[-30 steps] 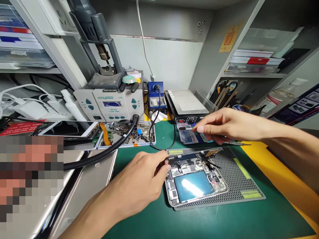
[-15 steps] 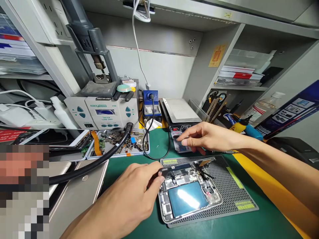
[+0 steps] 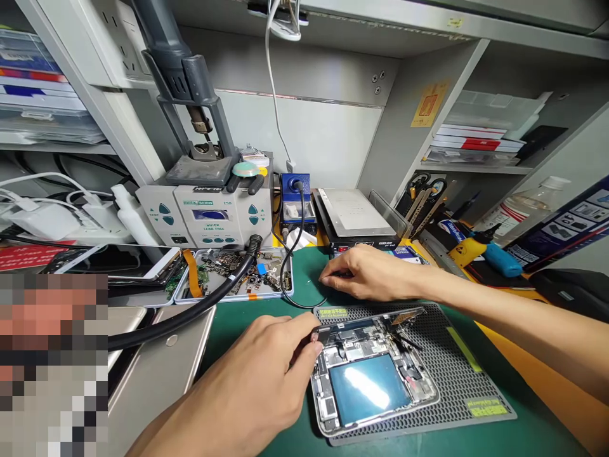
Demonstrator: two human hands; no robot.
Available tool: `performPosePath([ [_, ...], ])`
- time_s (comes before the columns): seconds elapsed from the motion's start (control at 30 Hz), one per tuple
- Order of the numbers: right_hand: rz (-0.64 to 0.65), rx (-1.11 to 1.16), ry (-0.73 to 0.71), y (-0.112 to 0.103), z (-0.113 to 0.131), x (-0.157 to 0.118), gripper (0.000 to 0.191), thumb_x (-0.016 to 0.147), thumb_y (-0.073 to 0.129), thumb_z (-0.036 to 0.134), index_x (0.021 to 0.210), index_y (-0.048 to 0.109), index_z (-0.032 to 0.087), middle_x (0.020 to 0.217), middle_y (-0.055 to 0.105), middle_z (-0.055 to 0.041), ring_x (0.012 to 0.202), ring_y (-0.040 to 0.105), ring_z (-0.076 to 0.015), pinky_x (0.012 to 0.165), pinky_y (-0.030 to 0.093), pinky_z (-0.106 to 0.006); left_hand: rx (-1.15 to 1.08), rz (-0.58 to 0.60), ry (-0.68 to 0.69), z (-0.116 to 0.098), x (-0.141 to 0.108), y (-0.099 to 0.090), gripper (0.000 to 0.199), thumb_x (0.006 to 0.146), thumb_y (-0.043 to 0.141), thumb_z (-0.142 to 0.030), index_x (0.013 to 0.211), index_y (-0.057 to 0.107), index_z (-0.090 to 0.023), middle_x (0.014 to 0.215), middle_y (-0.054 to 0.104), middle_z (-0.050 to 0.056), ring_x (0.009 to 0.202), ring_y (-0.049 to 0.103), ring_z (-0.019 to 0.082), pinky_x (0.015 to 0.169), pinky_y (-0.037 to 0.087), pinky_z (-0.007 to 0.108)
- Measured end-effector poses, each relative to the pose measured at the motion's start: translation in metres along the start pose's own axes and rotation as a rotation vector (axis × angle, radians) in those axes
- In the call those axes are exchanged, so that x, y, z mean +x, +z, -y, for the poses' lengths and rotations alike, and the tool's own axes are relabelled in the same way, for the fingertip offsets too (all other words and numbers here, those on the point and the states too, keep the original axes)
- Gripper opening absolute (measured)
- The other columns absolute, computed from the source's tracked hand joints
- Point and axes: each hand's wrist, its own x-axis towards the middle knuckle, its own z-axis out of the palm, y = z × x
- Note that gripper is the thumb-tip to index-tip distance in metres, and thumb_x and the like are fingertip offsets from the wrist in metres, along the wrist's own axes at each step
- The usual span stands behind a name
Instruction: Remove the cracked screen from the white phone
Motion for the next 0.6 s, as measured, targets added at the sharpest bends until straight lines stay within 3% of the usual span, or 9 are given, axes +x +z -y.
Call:
performPosePath([
  [0.13,0.02,-0.06,-0.022,0.002,-0.003,0.008,0.03,0.095,0.054,0.027,0.113,0.075,0.017,0.103,0.078,-0.0085,0.08,0.07,-0.0173,0.072,0.047,-0.025,-0.004,-0.005,0.014,0.005,-0.001,0.003,0.023,0.1,0.037,-0.034,0.084,0.052,-0.026,0.086,0.062,-0.003,0.092,0.054,0.019,0.072,0.035,0.027],
  [0.3,0.033,-0.073,-0.033,0.003,-0.003,0.012,0.028,0.095,0.054,0.024,0.111,0.076,0.018,0.097,0.078,-0.0073,0.073,0.068,-0.0151,0.068,0.047,-0.024,-0.026,-0.071,0.071,0.012,0.003,0.008,0.025,0.1,0.036,-0.036,0.083,0.051,-0.026,0.082,0.062,-0.004,0.089,0.054,0.018,0.07,0.034,0.027],
  [0.43,0.015,-0.024,0.019,-0.007,-0.003,0.011,0.027,0.095,0.056,0.028,0.109,0.077,0.017,0.092,0.078,-0.007,0.068,0.066,-0.0146,0.065,0.047,-0.024,-0.003,-0.052,0.061,0.01,0.004,0.007,0.023,0.1,0.038,-0.034,0.082,0.05,-0.026,0.081,0.061,-0.004,0.087,0.055,0.018,0.068,0.034,0.027],
  [0.53,-0.082,-0.014,0.118,-0.022,0.011,-0.011,0.03,0.095,0.057,0.036,0.106,0.077,0.017,0.08,0.076,-0.0041,0.06,0.062,-0.0135,0.057,0.046,-0.024,0.005,-0.065,0.057,0.008,0.004,0.007,0.024,0.1,0.038,-0.033,0.079,0.047,-0.025,0.079,0.06,-0.004,0.087,0.056,0.018,0.064,0.032,0.027],
  [0.6,-0.233,-0.042,0.219,-0.026,0.03,-0.039,0.035,0.095,0.055,0.043,0.102,0.077,0.017,0.069,0.071,-0.002,0.055,0.059,-0.0135,0.051,0.043,-0.024,0.006,-0.081,0.068,0.009,0.004,0.007,0.026,0.1,0.038,-0.032,0.076,0.045,-0.025,0.076,0.059,-0.004,0.086,0.057,0.017,0.06,0.031,0.027],
])
